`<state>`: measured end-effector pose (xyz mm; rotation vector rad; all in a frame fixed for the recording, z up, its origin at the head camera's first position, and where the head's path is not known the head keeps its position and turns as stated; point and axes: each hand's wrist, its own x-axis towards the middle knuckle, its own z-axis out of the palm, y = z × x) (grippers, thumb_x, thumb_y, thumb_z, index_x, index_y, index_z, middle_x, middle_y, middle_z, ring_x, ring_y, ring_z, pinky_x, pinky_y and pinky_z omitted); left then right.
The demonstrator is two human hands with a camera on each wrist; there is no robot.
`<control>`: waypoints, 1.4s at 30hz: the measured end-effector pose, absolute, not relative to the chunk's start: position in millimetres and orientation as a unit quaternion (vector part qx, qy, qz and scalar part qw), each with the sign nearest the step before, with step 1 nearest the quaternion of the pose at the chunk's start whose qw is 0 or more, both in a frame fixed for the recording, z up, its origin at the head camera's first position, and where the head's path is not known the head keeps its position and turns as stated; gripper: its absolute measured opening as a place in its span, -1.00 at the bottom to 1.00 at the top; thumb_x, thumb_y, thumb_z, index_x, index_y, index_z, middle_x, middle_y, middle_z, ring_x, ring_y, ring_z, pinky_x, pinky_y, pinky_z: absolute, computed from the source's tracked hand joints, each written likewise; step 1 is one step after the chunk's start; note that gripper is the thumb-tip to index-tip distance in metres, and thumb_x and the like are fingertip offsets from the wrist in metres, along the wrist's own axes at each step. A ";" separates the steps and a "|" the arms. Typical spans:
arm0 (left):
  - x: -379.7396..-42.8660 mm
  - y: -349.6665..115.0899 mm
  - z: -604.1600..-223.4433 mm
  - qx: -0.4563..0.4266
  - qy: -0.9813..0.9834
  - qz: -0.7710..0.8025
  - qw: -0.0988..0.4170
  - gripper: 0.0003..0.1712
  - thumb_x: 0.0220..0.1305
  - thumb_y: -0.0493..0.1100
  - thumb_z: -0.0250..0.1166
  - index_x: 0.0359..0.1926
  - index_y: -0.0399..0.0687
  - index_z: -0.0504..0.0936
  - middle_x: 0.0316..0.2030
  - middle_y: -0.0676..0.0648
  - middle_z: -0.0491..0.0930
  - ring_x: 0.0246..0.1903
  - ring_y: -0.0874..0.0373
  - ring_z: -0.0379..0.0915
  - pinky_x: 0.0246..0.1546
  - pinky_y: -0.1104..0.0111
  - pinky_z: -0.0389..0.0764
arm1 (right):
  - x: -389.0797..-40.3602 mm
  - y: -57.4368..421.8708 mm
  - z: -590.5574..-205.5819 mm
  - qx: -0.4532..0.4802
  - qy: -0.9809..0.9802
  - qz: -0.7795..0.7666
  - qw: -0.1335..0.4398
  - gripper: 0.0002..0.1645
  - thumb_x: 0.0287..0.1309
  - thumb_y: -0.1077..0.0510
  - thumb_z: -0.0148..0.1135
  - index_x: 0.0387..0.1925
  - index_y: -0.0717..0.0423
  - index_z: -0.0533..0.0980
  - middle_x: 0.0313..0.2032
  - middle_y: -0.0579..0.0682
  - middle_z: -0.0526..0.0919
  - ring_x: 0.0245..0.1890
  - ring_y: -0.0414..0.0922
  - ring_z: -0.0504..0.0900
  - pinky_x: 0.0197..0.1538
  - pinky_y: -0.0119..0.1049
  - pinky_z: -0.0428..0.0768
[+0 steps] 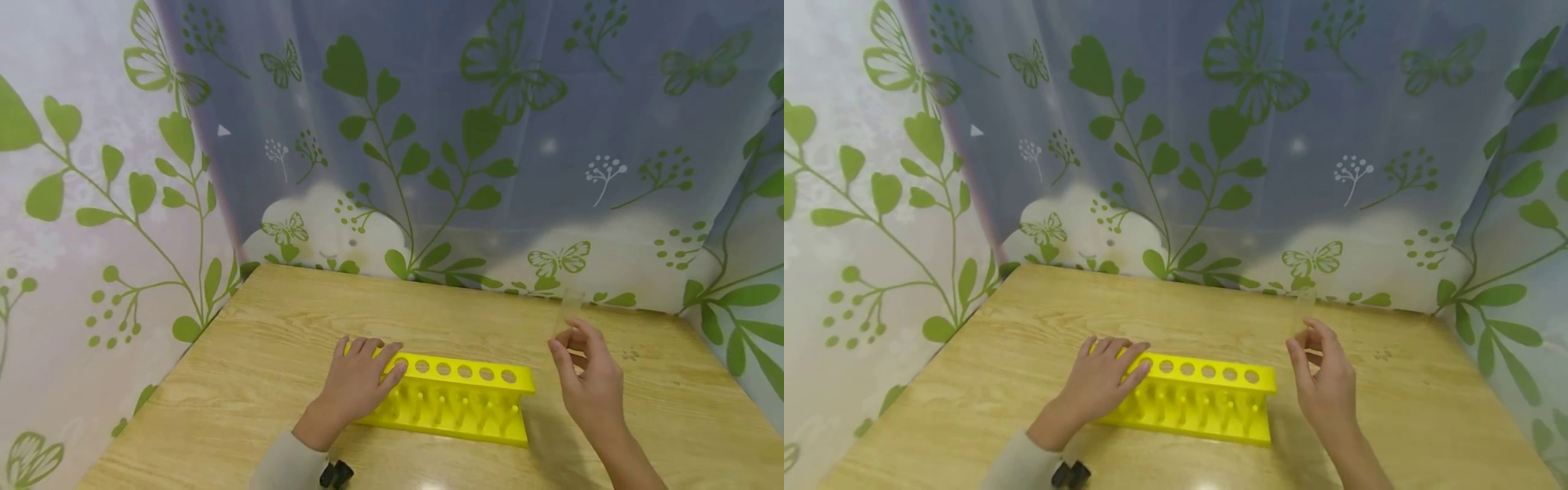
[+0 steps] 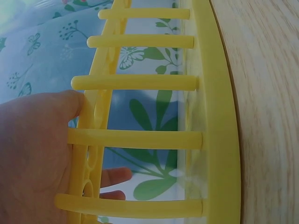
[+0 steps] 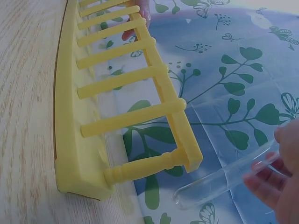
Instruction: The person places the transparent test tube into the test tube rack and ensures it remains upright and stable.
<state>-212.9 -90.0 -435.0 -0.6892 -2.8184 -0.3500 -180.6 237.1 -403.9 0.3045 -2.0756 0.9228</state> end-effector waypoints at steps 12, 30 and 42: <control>-213.1 -89.5 -433.7 -0.233 -0.960 -0.115 0.105 -0.46 0.48 0.25 -0.12 0.31 0.20 0.43 0.12 -0.09 0.49 0.17 -0.12 0.35 0.28 -0.20 0.10 | -183.1 238.3 -405.8 0.176 -0.786 0.391 0.446 -0.50 0.08 0.57 0.23 0.09 0.50 0.35 -0.29 -0.03 0.52 -0.19 -0.54 0.51 -0.09 -0.73 0.45; -211.8 -88.7 -433.1 -0.231 -0.960 -0.115 0.106 -0.47 0.48 0.24 -0.09 0.30 0.18 0.45 0.09 -0.08 0.51 0.16 -0.11 0.36 0.27 -0.20 0.11 | -181.0 237.3 -398.6 0.234 -0.735 0.441 0.459 -0.56 0.14 0.59 0.13 0.03 0.66 0.23 -0.14 -0.13 0.54 -0.09 -0.35 0.61 -0.03 -0.61 0.51; -210.4 -88.0 -432.5 -0.234 -0.958 -0.115 0.122 -0.48 0.47 0.23 -0.07 0.28 0.18 0.48 0.06 -0.06 0.53 0.14 -0.10 0.38 0.25 -0.20 0.15 | -178.3 236.9 -395.4 0.238 -0.729 0.458 0.450 -0.53 0.12 0.62 0.11 0.04 0.68 0.18 -0.12 -0.05 0.55 -0.11 -0.30 0.63 -0.07 -0.60 0.53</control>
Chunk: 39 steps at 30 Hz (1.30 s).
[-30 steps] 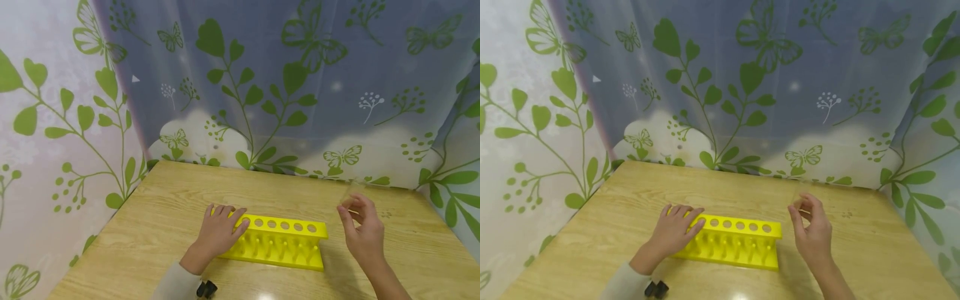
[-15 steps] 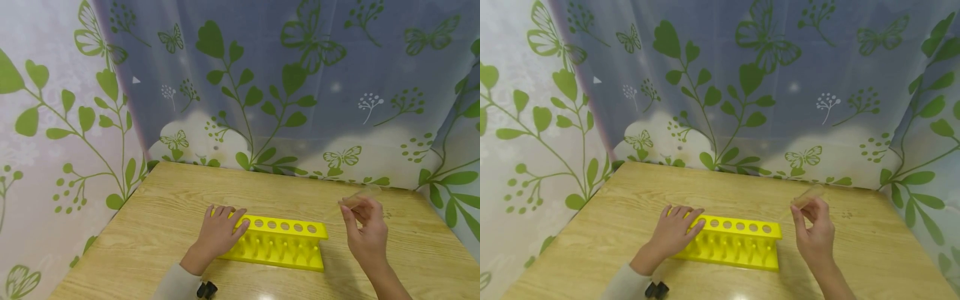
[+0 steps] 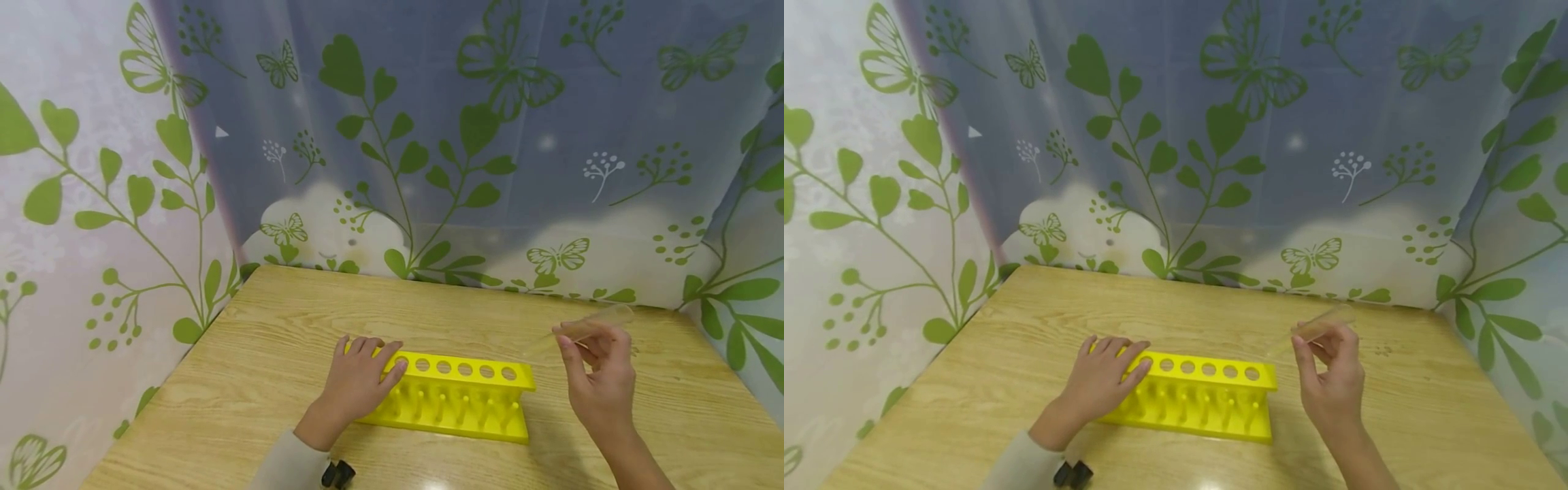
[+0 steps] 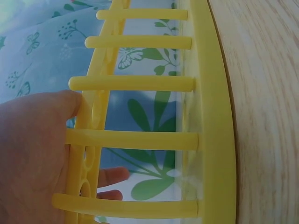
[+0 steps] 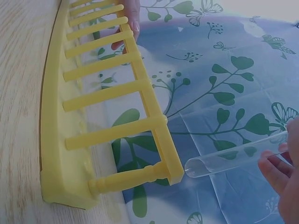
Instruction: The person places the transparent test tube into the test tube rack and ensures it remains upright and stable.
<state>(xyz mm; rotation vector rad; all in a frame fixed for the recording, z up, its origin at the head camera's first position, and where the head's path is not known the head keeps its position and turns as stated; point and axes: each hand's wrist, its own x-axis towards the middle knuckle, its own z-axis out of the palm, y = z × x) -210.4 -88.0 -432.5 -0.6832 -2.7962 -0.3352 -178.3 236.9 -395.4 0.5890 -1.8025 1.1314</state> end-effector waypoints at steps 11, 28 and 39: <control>-208.9 -88.8 -438.5 -0.227 -0.960 -0.116 0.113 -0.47 0.48 0.25 -0.12 0.28 0.22 0.46 0.07 -0.04 0.52 0.14 -0.07 0.38 0.25 -0.18 0.16 | -177.5 236.3 -397.0 0.246 -0.727 0.468 0.438 -0.50 0.13 0.64 0.08 0.08 0.67 0.15 -0.13 -0.02 0.55 -0.13 -0.29 0.64 -0.09 -0.60 0.54; -212.2 -87.5 -437.6 -0.229 -0.959 -0.111 0.122 -0.47 0.48 0.25 -0.11 0.29 0.21 0.46 0.08 -0.04 0.52 0.15 -0.09 0.37 0.25 -0.18 0.15 | -178.6 236.0 -398.5 0.274 -0.707 0.480 0.440 -0.49 0.19 0.58 0.07 0.13 0.67 0.14 -0.16 0.01 0.55 -0.15 -0.28 0.66 -0.12 -0.58 0.56; -212.9 -87.6 -436.8 -0.229 -0.959 -0.108 0.129 -0.48 0.47 0.25 -0.09 0.28 0.21 0.47 0.07 -0.04 0.53 0.14 -0.08 0.38 0.24 -0.17 0.16 | -178.9 234.8 -400.3 0.271 -0.723 0.462 0.436 -0.50 0.21 0.55 0.09 0.14 0.64 0.17 -0.17 -0.06 0.53 -0.17 -0.33 0.63 -0.13 -0.62 0.54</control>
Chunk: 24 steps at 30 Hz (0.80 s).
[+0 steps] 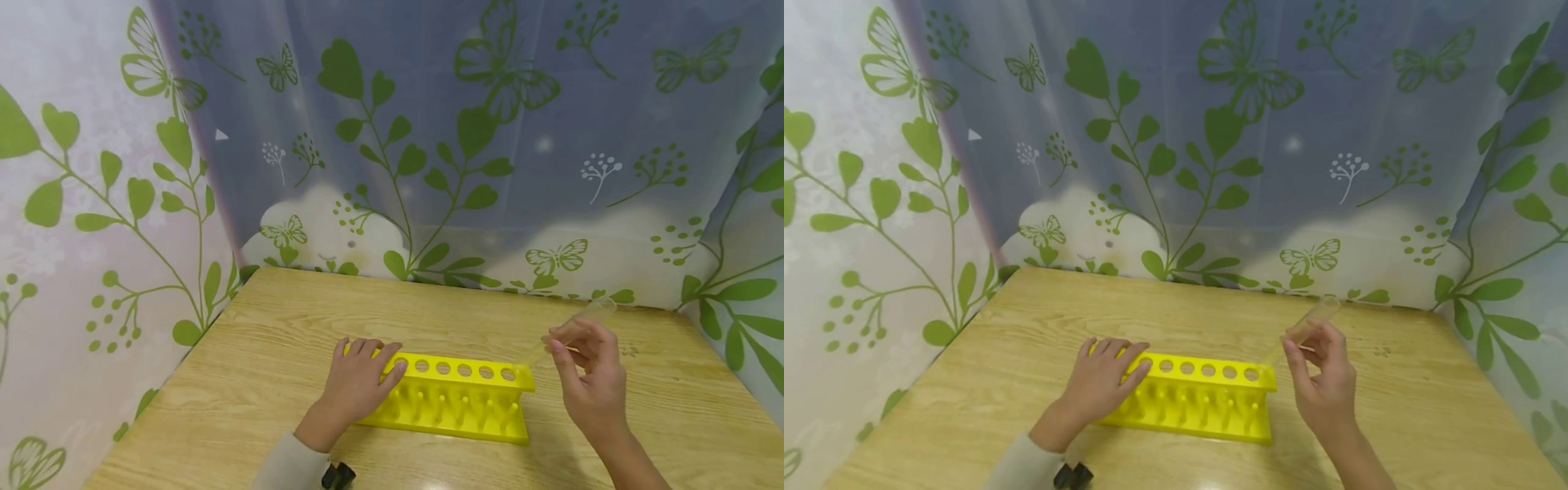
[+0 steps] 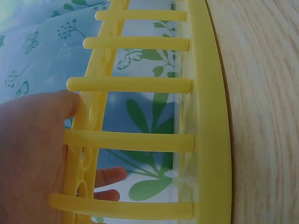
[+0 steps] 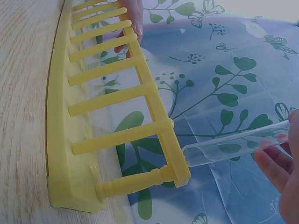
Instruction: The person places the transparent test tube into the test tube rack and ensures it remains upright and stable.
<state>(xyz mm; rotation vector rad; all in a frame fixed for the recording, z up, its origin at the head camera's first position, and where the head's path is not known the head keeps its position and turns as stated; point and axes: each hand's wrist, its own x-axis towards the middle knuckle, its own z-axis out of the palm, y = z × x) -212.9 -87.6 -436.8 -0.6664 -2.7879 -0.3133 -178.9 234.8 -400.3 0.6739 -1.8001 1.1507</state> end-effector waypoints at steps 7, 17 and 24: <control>-212.3 -87.5 -436.6 -0.229 -0.959 -0.105 0.133 -0.49 0.47 0.25 -0.09 0.27 0.23 0.47 0.06 -0.03 0.53 0.13 -0.07 0.39 0.24 -0.17 0.17 | -179.4 233.0 -401.6 0.278 -0.722 0.470 0.425 -0.49 0.21 0.55 0.08 0.15 0.64 0.15 -0.17 -0.04 0.53 -0.18 -0.31 0.64 -0.14 -0.60 0.56; -211.2 -86.6 -435.5 -0.229 -0.959 -0.107 0.130 -0.49 0.47 0.25 -0.08 0.27 0.23 0.47 0.07 -0.03 0.53 0.14 -0.07 0.38 0.24 -0.17 0.17 | -178.7 231.8 -403.9 0.295 -0.730 0.455 0.416 -0.49 0.29 0.45 0.08 0.15 0.65 0.14 -0.16 -0.03 0.53 -0.16 -0.33 0.63 -0.09 -0.60 0.54; -212.1 -87.1 -435.0 -0.225 -0.961 -0.107 0.121 -0.48 0.47 0.25 -0.10 0.28 0.22 0.46 0.08 -0.04 0.52 0.15 -0.07 0.37 0.24 -0.16 0.16 | -179.7 231.2 -403.1 0.297 -0.731 0.452 0.416 -0.49 0.30 0.43 0.08 0.15 0.64 0.16 -0.16 0.00 0.53 -0.16 -0.33 0.63 -0.09 -0.60 0.54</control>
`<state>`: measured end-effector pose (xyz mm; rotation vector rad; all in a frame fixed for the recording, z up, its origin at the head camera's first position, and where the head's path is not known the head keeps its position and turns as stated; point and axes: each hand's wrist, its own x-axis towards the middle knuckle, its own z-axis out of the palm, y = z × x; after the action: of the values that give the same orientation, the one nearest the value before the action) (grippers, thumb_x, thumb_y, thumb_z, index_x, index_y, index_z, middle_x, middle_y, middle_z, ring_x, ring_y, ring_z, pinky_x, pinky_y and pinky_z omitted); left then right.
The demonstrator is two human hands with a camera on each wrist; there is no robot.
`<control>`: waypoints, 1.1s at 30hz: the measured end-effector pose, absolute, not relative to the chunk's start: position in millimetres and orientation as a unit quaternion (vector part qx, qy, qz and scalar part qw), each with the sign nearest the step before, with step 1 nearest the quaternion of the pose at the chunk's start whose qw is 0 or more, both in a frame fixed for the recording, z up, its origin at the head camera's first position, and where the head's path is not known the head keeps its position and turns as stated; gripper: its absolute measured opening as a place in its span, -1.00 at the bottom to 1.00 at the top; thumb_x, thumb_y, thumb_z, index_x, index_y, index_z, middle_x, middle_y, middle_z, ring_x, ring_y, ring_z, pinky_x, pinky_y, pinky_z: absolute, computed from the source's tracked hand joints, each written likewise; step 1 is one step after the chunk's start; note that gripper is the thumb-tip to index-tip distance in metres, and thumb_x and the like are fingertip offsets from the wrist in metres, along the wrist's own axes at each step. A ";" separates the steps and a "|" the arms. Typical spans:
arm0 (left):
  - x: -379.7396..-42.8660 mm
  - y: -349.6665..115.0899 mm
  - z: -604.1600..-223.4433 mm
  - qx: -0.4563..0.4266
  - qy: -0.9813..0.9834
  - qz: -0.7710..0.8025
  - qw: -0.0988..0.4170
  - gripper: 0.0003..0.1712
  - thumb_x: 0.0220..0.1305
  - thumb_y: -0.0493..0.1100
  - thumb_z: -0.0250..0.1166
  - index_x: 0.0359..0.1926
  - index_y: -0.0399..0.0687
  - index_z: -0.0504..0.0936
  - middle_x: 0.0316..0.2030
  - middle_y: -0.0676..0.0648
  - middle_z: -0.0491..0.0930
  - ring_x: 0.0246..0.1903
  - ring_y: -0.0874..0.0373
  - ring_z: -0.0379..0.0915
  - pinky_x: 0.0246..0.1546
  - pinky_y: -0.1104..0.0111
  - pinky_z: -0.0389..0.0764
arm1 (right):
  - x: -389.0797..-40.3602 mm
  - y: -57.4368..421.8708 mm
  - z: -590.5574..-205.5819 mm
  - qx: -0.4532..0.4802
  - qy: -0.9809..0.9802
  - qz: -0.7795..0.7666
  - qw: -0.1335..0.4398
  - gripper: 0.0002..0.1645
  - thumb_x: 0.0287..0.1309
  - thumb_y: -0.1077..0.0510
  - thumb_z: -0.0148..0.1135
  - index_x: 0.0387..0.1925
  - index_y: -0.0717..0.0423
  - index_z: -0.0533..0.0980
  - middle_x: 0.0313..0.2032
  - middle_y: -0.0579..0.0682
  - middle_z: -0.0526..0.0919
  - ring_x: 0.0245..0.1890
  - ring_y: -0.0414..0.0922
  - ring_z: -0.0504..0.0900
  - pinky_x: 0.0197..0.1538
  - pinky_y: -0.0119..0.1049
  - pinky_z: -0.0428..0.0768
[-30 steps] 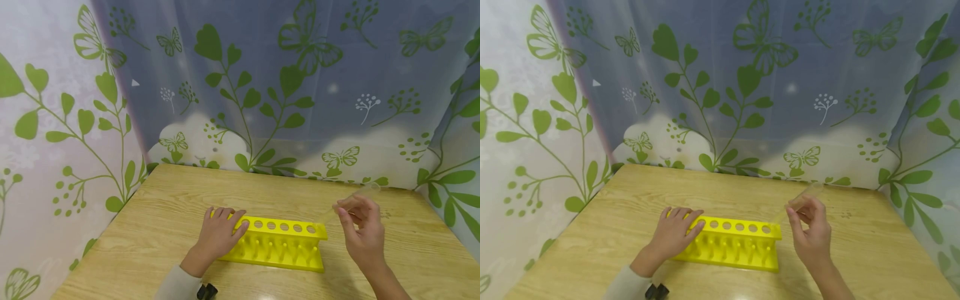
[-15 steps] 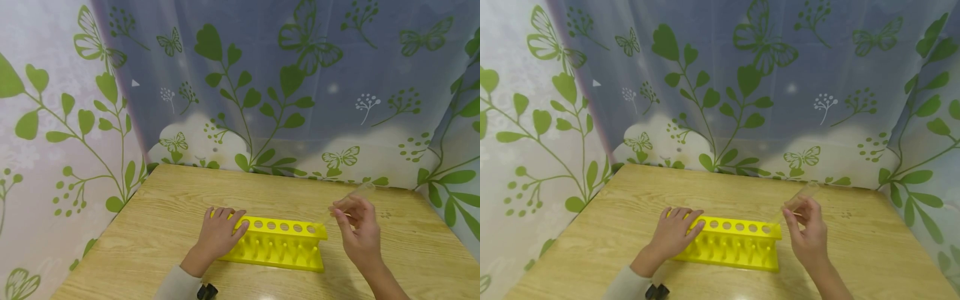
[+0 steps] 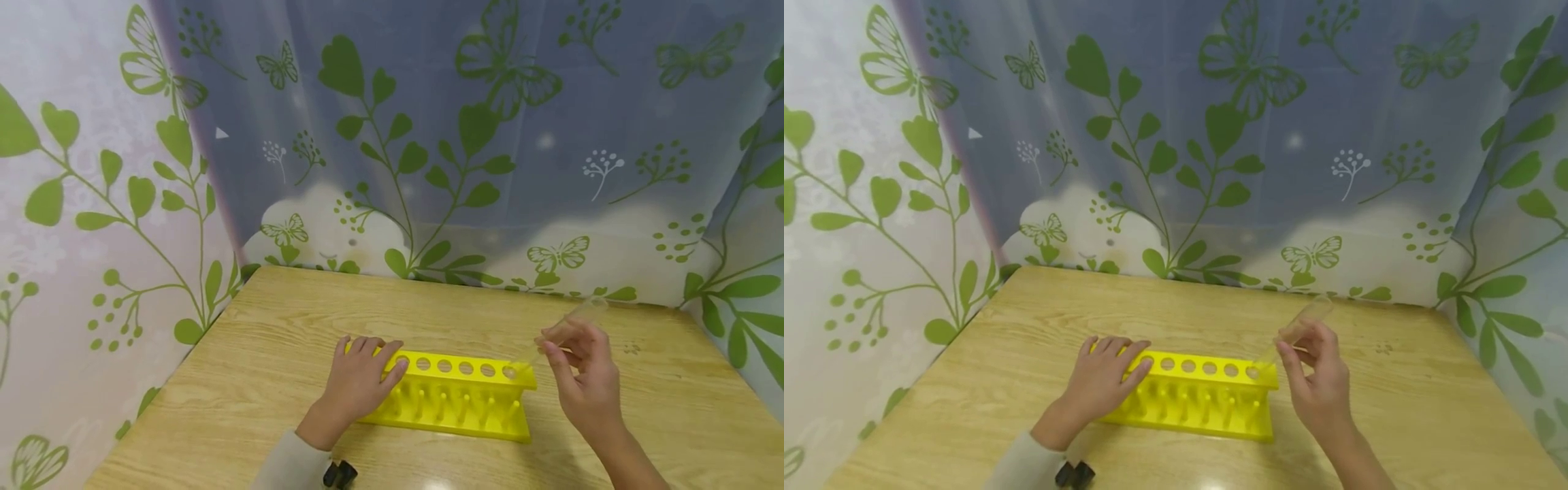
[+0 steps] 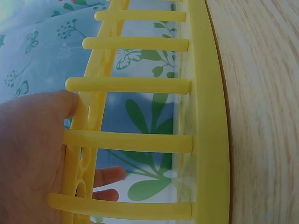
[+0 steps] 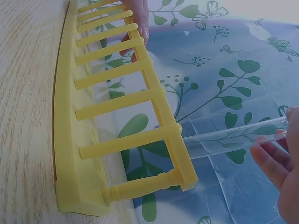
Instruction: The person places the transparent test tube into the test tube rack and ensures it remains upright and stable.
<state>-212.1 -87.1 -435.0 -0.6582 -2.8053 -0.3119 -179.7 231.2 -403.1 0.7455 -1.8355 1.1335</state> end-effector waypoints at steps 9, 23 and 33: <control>-213.9 -86.9 -436.6 -0.226 -0.960 -0.108 0.126 -0.48 0.47 0.25 -0.09 0.29 0.21 0.46 0.08 -0.04 0.53 0.15 -0.07 0.38 0.24 -0.17 0.16 | -180.9 230.6 -402.5 0.302 -0.735 0.446 0.412 -0.48 0.30 0.39 0.10 0.16 0.63 0.16 -0.17 0.03 0.53 -0.15 -0.34 0.62 -0.08 -0.60 0.54; -211.2 -87.4 -437.3 -0.224 -0.961 -0.102 0.129 -0.48 0.47 0.25 -0.09 0.28 0.22 0.47 0.07 -0.03 0.53 0.14 -0.06 0.38 0.23 -0.16 0.17 | -181.5 228.8 -408.5 0.312 -0.738 0.445 0.400 -0.48 0.37 0.35 0.04 0.20 0.55 0.10 -0.17 -0.03 0.54 -0.18 -0.34 0.62 -0.22 -0.63 0.54; -211.4 -87.2 -434.3 -0.228 -0.960 -0.101 0.127 -0.48 0.47 0.25 -0.09 0.28 0.22 0.46 0.07 -0.03 0.53 0.14 -0.06 0.38 0.23 -0.16 0.18 | -183.3 228.1 -412.1 0.317 -0.753 0.430 0.384 -0.50 0.37 0.45 -0.08 0.26 0.46 0.05 -0.18 -0.04 0.63 -0.18 -0.35 0.62 -0.25 -0.58 0.54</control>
<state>-211.4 -87.2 -434.3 -0.6646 -2.7945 -0.2953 -183.3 228.1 -412.1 0.8084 -1.9188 1.0973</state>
